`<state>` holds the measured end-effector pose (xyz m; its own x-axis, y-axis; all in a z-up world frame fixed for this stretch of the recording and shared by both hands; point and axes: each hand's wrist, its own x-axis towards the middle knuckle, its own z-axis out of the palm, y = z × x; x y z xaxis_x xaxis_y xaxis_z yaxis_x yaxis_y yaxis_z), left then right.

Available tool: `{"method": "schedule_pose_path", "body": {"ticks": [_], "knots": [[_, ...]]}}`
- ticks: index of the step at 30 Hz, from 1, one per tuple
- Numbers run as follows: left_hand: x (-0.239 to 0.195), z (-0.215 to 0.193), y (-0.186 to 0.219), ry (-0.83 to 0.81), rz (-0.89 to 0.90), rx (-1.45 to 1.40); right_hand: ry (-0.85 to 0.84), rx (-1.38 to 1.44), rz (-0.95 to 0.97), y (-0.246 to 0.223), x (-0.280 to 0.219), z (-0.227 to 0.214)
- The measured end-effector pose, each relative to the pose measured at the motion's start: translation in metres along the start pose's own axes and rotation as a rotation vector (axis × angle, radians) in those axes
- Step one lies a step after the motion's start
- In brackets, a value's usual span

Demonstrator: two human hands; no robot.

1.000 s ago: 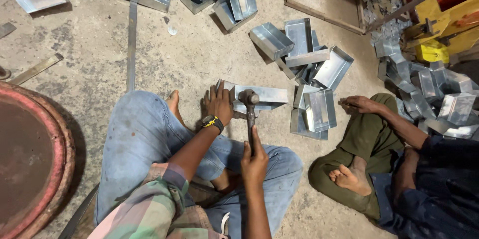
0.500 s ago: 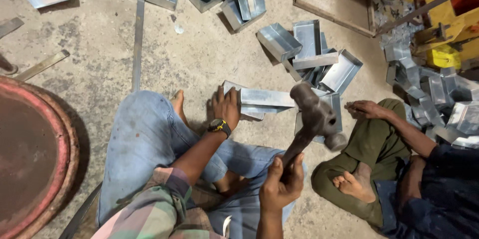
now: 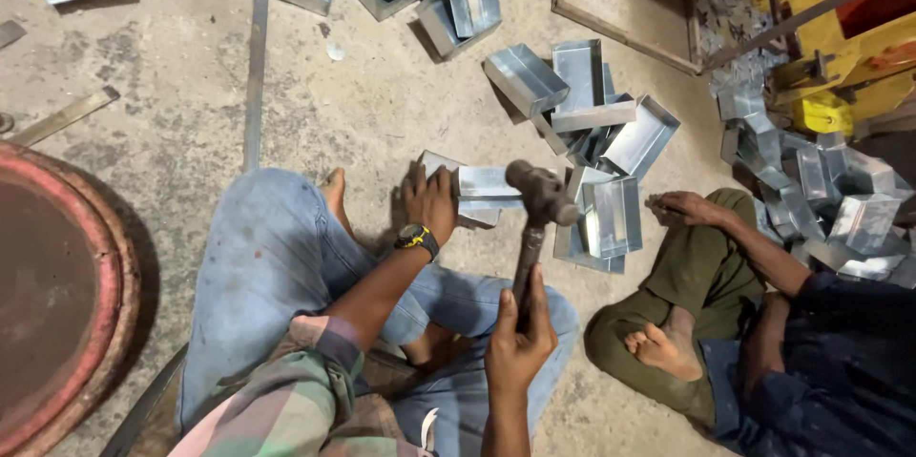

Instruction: The person uses a hammer to fold and flatten the edges of small sheet-metal boxes on a fabrication floor, handling them one at a time while seated on the ground.

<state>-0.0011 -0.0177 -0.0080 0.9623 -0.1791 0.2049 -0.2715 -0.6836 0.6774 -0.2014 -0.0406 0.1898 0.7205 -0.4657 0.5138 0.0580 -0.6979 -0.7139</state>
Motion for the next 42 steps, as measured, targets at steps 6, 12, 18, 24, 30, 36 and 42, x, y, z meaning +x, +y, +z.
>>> {"method": "schedule_pose_path", "body": {"ticks": [6, 12, 18, 24, 30, 36, 42], "knots": [[0.004, -0.021, -0.002, 0.133, 0.070, -0.067, 0.059, 0.247, 0.308, 0.000, -0.005, -0.009], [0.045, -0.086, 0.048, 0.109, 0.296, 0.035, 0.161, 0.321, 0.333, 0.004, 0.014, -0.040], [0.046, -0.131, 0.084, 0.059, 0.461, 0.354, 0.177, 0.289, 0.307, 0.018, 0.036, -0.050], [0.037, -0.119, 0.061, 0.152, 0.454, 0.105, -0.144, -0.049, 0.276, 0.038, 0.037, -0.027], [0.012, -0.087, 0.010, 0.286, 0.194, -0.213, -0.010, 0.162, 0.459, 0.032, 0.026, -0.044], [0.033, -0.079, 0.023, 0.204, 0.365, 0.095, 0.122, 0.272, 0.333, 0.007, 0.043, -0.072], [0.037, -0.093, 0.036, 0.000, 0.508, 0.369, 0.386, 0.549, 0.074, -0.004, 0.052, -0.081]]}}
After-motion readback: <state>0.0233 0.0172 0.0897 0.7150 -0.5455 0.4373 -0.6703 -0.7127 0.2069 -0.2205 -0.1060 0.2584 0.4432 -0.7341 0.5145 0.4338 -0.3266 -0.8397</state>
